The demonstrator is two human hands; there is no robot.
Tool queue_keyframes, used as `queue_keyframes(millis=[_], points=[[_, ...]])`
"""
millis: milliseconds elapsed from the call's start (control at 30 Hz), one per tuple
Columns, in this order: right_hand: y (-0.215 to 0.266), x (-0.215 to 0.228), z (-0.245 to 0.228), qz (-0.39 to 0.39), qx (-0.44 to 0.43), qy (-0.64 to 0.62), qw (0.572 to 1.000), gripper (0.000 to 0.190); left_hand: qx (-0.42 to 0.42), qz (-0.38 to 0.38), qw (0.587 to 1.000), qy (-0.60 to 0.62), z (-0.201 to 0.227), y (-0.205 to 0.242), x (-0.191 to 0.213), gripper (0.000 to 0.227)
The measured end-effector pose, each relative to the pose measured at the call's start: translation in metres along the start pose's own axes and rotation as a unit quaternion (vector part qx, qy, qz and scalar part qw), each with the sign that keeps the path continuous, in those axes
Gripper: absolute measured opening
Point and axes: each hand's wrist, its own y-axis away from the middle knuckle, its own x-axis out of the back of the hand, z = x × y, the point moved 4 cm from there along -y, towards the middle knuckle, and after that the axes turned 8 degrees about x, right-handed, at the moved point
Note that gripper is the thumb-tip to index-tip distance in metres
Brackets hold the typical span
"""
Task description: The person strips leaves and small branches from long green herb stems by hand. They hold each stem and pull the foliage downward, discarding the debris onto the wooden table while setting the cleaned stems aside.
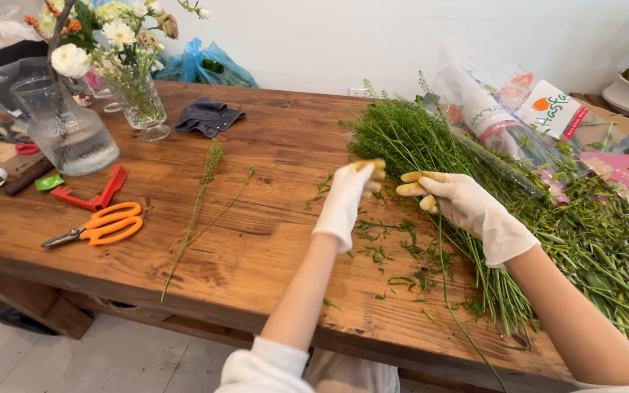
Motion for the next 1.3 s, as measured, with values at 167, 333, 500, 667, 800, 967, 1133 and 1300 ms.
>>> queue_keyframes(millis=[167,333,500,667,800,967,1133,1300], points=[[0.008,-0.011,-0.008,-0.028,0.000,-0.014,1.000,0.037,-0.065,-0.075,0.959,0.264,-0.018,-0.068,-0.003,0.035],[0.003,0.004,0.014,-0.051,-0.025,-0.052,0.997,0.035,-0.142,-0.059,0.940,0.306,-0.027,-0.077,-0.006,0.034],[0.005,0.012,0.026,-0.066,-0.045,-0.095,0.992,0.032,-0.119,-0.001,0.980,0.157,-0.028,-0.058,-0.007,0.018],[0.014,0.019,0.031,-0.050,-0.073,-0.086,0.992,0.033,-0.043,0.079,0.992,0.090,-0.017,-0.043,0.003,0.013],[0.020,0.029,0.034,-0.024,-0.080,-0.064,0.994,0.035,0.017,0.178,0.983,0.050,-0.051,-0.071,0.027,0.016],[0.031,0.023,0.027,-0.017,-0.083,-0.046,0.995,0.035,-0.066,0.258,0.960,-0.083,-0.002,-0.003,0.046,0.034],[0.039,0.007,0.019,-0.026,-0.084,-0.035,0.996,0.032,-0.283,0.210,0.895,-0.272,0.005,-0.007,0.036,0.048],[0.044,0.004,0.019,-0.022,-0.078,-0.035,0.996,0.034,-0.414,0.249,0.844,-0.233,-0.013,-0.048,0.043,0.011]])
